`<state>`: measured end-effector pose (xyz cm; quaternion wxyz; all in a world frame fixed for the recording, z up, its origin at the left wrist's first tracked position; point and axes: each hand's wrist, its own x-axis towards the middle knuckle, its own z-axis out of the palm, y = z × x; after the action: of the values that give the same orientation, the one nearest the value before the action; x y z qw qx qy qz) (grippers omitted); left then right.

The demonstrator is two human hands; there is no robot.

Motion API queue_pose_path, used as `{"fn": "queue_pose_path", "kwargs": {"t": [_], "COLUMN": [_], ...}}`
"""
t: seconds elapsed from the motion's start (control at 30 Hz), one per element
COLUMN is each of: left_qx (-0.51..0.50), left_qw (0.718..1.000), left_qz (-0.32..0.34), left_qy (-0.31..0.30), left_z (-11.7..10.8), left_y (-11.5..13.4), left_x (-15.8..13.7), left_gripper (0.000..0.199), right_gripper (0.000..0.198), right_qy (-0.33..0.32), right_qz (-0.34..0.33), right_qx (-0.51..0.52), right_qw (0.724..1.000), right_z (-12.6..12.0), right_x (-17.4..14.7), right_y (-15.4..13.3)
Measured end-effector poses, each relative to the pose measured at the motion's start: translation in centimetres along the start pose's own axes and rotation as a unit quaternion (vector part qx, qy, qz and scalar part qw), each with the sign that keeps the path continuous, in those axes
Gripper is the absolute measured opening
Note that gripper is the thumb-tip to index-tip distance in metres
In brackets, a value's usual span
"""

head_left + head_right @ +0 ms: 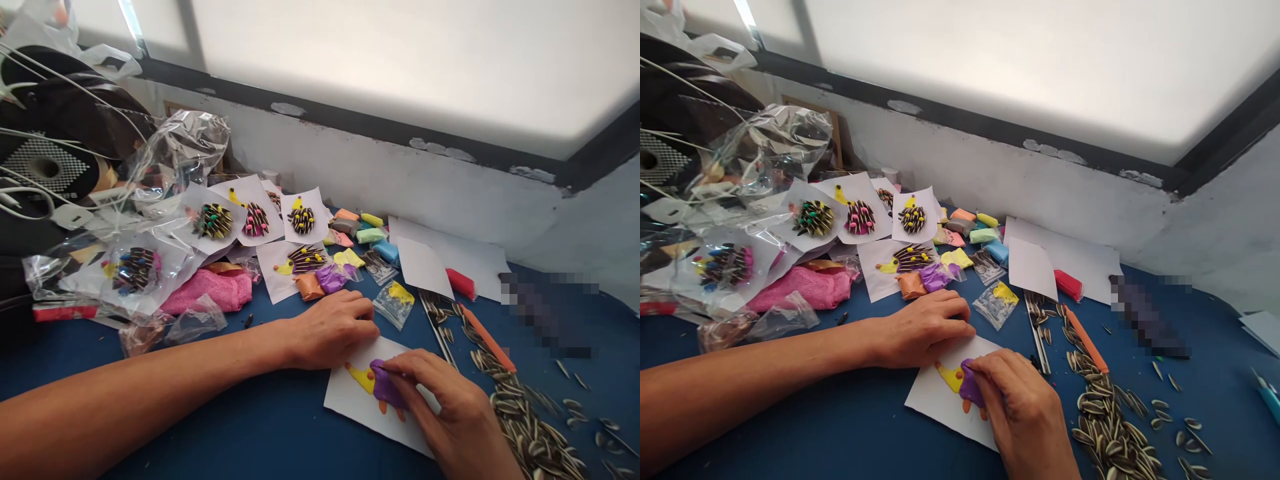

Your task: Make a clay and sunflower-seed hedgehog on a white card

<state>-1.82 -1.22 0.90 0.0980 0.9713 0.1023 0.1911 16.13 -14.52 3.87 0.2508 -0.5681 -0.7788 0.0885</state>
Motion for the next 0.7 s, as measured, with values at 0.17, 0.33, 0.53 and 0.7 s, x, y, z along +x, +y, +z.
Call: {"fn": "queue_pose_path", "kwargs": {"t": [0.17, 0.33, 0.53, 0.7], "left_qx": [-0.008, -0.008, -0.005, -0.003], "left_qw": [1.000, 1.000, 1.000, 1.000], "left_qz": [-0.003, -0.001, 0.001, 0.000], "left_qy": [0.001, 0.003, 0.006, 0.010], "left_z": [-0.01, -0.08, 0.09, 0.04], "left_y": [0.06, 0.01, -0.06, -0.02], "left_x": [-0.04, -0.05, -0.01, -0.03], "left_gripper": [0.014, 0.014, 0.013, 0.012], "right_gripper": [0.015, 0.018, 0.018, 0.018], "right_qy": [0.017, -0.001, 0.000, -0.006], "right_qz": [-0.006, 0.006, 0.002, -0.010], "right_qx": [-0.016, 0.007, -0.003, -0.011], "right_qw": [1.000, 1.000, 1.000, 1.000], "right_z": [0.29, 0.52, 0.86, 0.81], "right_x": [-0.17, -0.16, 0.00, 0.02], "right_y": [0.37, 0.33, 0.29, 0.53]}}
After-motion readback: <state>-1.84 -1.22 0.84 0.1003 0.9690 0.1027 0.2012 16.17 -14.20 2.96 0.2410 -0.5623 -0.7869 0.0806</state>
